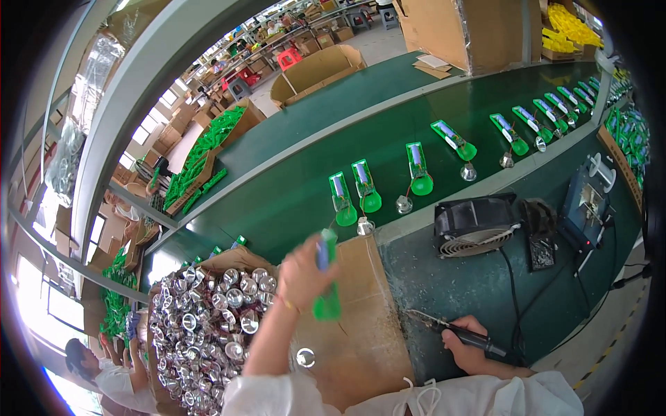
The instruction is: The person solders wires onto battery packs using a soldering iron, then assembles the battery packs into plastic housings and lamp reflectors to create lighting fixture components.
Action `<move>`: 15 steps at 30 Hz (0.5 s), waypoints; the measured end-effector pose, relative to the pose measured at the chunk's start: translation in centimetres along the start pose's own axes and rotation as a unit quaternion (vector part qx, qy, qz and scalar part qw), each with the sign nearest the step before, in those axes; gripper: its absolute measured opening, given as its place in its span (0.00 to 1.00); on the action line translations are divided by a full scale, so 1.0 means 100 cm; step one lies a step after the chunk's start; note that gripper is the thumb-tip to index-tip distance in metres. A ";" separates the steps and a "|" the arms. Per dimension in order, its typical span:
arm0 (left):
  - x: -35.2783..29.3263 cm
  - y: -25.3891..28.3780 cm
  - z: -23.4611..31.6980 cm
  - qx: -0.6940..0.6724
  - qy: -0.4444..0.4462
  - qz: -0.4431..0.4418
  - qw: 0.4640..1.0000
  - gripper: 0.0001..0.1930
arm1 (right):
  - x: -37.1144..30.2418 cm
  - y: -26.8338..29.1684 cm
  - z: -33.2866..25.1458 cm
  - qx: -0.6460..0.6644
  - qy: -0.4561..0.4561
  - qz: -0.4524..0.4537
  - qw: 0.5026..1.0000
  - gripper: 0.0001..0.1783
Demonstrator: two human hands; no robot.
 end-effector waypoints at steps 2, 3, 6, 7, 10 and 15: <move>-0.059 -0.025 0.024 -0.005 0.019 -0.026 0.999 0.31 | 0.002 -0.002 -0.002 -0.027 0.029 -0.019 0.999 0.09; -0.086 -0.039 0.032 -0.019 0.024 -0.004 1.000 0.31 | 0.001 -0.006 -0.005 0.001 0.031 -0.029 0.999 0.09; -0.140 -0.062 0.049 -0.081 0.088 0.032 0.992 0.35 | 0.003 -0.009 -0.006 0.012 0.065 -0.047 0.997 0.09; -0.151 -0.061 0.048 -0.075 0.117 0.049 0.989 0.34 | 0.002 -0.008 -0.005 0.011 0.067 -0.046 0.997 0.08; -0.174 -0.034 0.028 -0.034 0.170 0.138 0.975 0.31 | 0.002 -0.007 -0.007 0.017 0.064 -0.045 0.997 0.07; -0.211 -0.040 -0.016 0.239 0.250 -0.076 0.935 0.25 | -0.003 -0.008 -0.010 0.032 0.048 -0.038 0.998 0.07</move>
Point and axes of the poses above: each hand's wrist, its own x-axis towards the middle knuckle, its own y-axis out of the back of the hand, z = x × y, the point moved 2 cm from there along x, towards the middle knuckle, and after that the axes turned 11 degrees about x, right-handed, at the moved point
